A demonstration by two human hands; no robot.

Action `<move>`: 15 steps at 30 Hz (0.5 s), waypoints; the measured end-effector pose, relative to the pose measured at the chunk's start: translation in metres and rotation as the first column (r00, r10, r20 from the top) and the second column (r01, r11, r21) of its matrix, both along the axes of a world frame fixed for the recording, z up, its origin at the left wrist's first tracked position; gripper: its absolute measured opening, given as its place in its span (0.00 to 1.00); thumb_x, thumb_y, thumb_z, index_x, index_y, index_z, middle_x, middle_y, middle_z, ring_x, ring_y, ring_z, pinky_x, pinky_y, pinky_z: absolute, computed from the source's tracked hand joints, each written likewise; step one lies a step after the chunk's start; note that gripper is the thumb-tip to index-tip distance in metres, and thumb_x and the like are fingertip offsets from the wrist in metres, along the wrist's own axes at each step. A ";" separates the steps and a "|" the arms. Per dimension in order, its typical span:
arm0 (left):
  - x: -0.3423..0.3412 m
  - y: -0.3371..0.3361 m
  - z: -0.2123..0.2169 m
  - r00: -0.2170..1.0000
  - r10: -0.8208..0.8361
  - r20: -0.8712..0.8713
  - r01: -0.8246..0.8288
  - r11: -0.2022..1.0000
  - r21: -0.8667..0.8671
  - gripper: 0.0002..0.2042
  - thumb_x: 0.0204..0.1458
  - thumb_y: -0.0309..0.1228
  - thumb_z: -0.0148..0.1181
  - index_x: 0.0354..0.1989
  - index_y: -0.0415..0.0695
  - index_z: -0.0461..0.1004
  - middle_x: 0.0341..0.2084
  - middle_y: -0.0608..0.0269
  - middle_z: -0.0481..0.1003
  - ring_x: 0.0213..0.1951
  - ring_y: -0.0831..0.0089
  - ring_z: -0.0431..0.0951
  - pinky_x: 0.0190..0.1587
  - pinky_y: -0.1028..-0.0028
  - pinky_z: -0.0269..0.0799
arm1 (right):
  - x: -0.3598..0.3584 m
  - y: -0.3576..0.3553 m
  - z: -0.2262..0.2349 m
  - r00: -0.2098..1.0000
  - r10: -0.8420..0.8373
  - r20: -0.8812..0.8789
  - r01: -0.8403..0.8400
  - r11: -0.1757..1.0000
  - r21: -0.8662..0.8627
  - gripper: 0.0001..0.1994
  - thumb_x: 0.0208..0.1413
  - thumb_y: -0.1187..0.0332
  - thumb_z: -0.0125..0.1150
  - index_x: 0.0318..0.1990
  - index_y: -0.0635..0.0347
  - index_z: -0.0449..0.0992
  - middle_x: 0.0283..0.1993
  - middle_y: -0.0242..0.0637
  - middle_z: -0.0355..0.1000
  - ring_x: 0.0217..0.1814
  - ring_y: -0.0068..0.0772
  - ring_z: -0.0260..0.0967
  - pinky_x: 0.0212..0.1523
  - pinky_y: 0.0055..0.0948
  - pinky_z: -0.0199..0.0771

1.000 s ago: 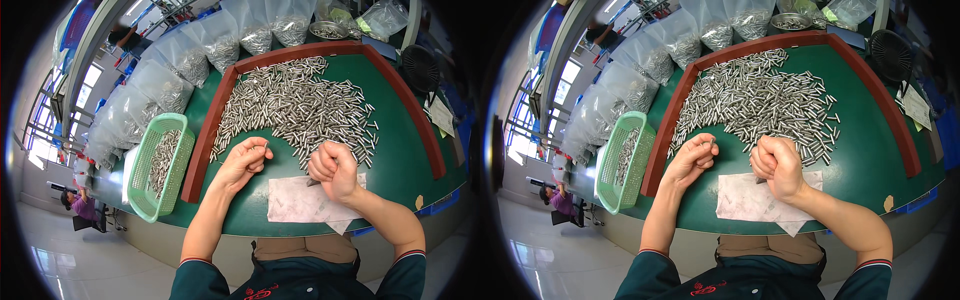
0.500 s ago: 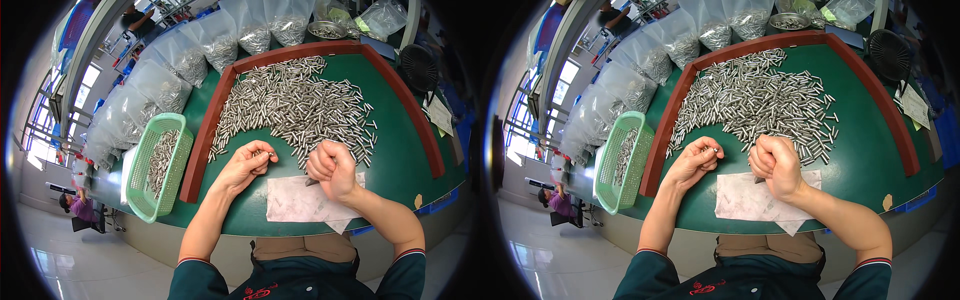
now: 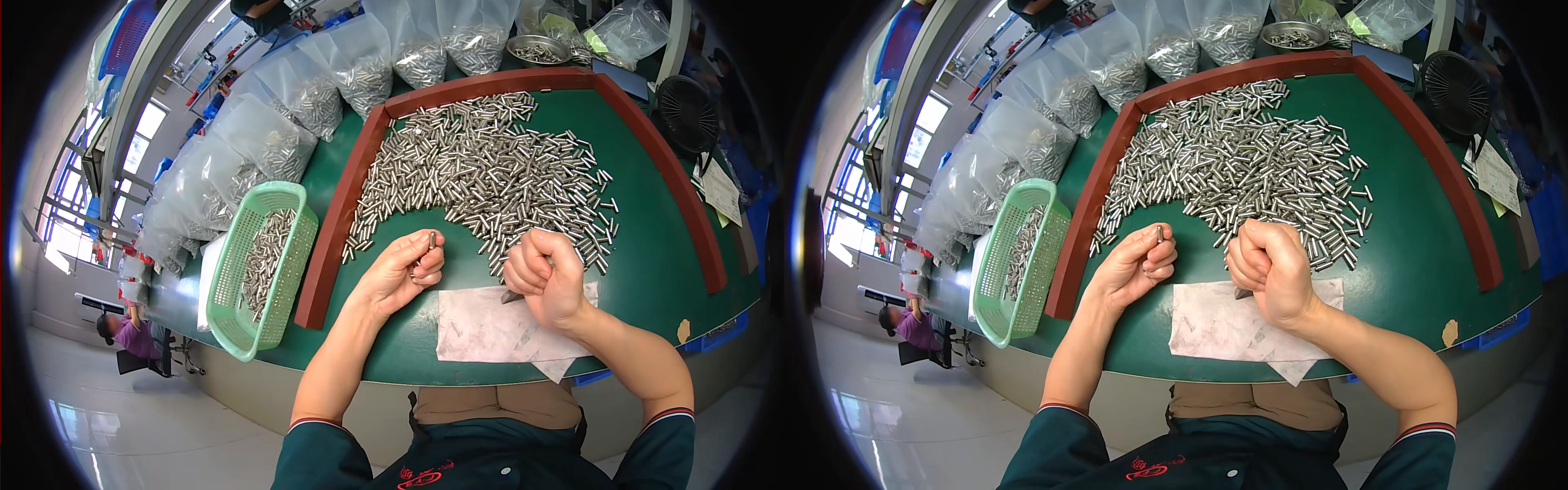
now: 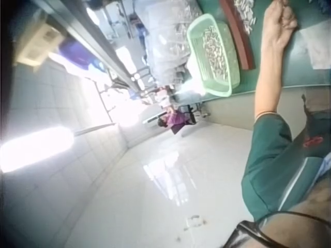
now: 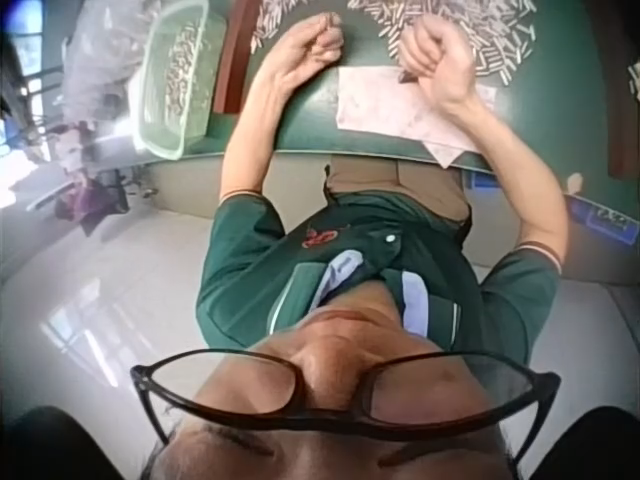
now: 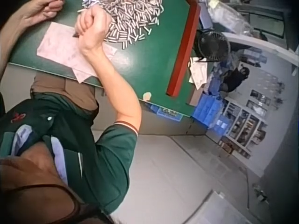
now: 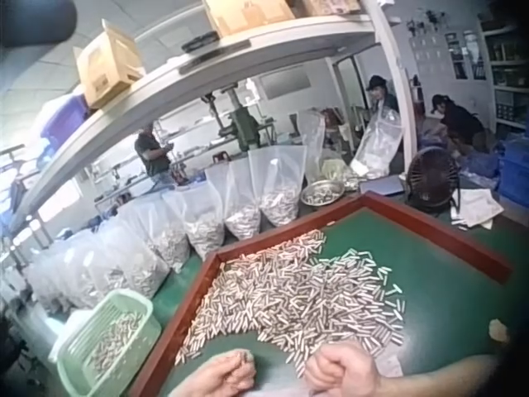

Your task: Inspecting and processing small metal pins at a hardware manufacturing workstation.

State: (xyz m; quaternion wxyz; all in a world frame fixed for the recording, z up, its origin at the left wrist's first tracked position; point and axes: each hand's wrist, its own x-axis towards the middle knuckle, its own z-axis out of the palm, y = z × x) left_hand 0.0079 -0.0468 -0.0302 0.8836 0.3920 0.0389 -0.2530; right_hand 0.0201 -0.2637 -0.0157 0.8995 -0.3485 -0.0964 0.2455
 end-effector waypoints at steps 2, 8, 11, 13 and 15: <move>0.000 0.002 -0.002 1.000 0.013 0.008 -0.013 1.000 -0.001 0.10 0.54 0.35 0.45 0.32 0.40 0.66 0.16 0.69 0.59 0.17 0.84 0.54 0.19 0.84 0.50 | 0.000 0.000 0.001 1.000 -0.001 0.003 0.001 1.000 -0.004 0.20 0.52 0.64 0.39 0.09 0.53 0.48 0.07 0.26 0.43 0.10 0.17 0.35 0.12 0.21 0.35; 0.001 0.024 0.017 0.953 0.300 0.031 -0.300 0.954 -0.005 0.19 0.54 0.47 0.40 0.24 0.43 0.65 0.22 0.62 0.63 0.21 0.79 0.58 0.20 0.82 0.54 | 0.001 0.002 -0.002 1.000 -0.011 -0.001 0.011 1.000 -0.003 0.20 0.52 0.65 0.38 0.08 0.53 0.48 0.07 0.26 0.43 0.10 0.17 0.35 0.12 0.21 0.35; 0.002 0.052 0.023 0.882 0.345 0.320 -0.447 0.826 0.344 0.17 0.55 0.43 0.42 0.23 0.43 0.64 0.12 0.72 0.56 0.16 0.82 0.54 0.18 0.82 0.48 | -0.001 0.003 -0.002 1.000 -0.029 -0.004 0.029 1.000 -0.008 0.20 0.51 0.66 0.37 0.08 0.53 0.48 0.07 0.26 0.43 0.10 0.17 0.35 0.12 0.21 0.36; 0.002 0.057 0.029 0.819 0.321 0.475 -0.572 0.507 0.645 0.12 0.52 0.35 0.49 0.24 0.40 0.68 0.09 0.77 0.55 0.14 0.85 0.53 0.17 0.81 0.49 | -0.001 0.002 -0.001 1.000 -0.023 -0.001 0.023 1.000 -0.011 0.20 0.52 0.65 0.37 0.08 0.53 0.48 0.07 0.26 0.43 0.09 0.18 0.35 0.12 0.21 0.36; 0.002 0.059 0.027 0.768 0.048 0.638 -0.640 0.058 0.766 0.08 0.45 0.31 0.57 0.24 0.38 0.71 0.10 0.73 0.61 0.15 0.83 0.59 0.19 0.79 0.56 | -0.001 0.003 -0.002 1.000 -0.019 0.012 0.019 1.000 -0.003 0.20 0.52 0.65 0.37 0.09 0.53 0.48 0.07 0.26 0.43 0.09 0.17 0.35 0.12 0.21 0.36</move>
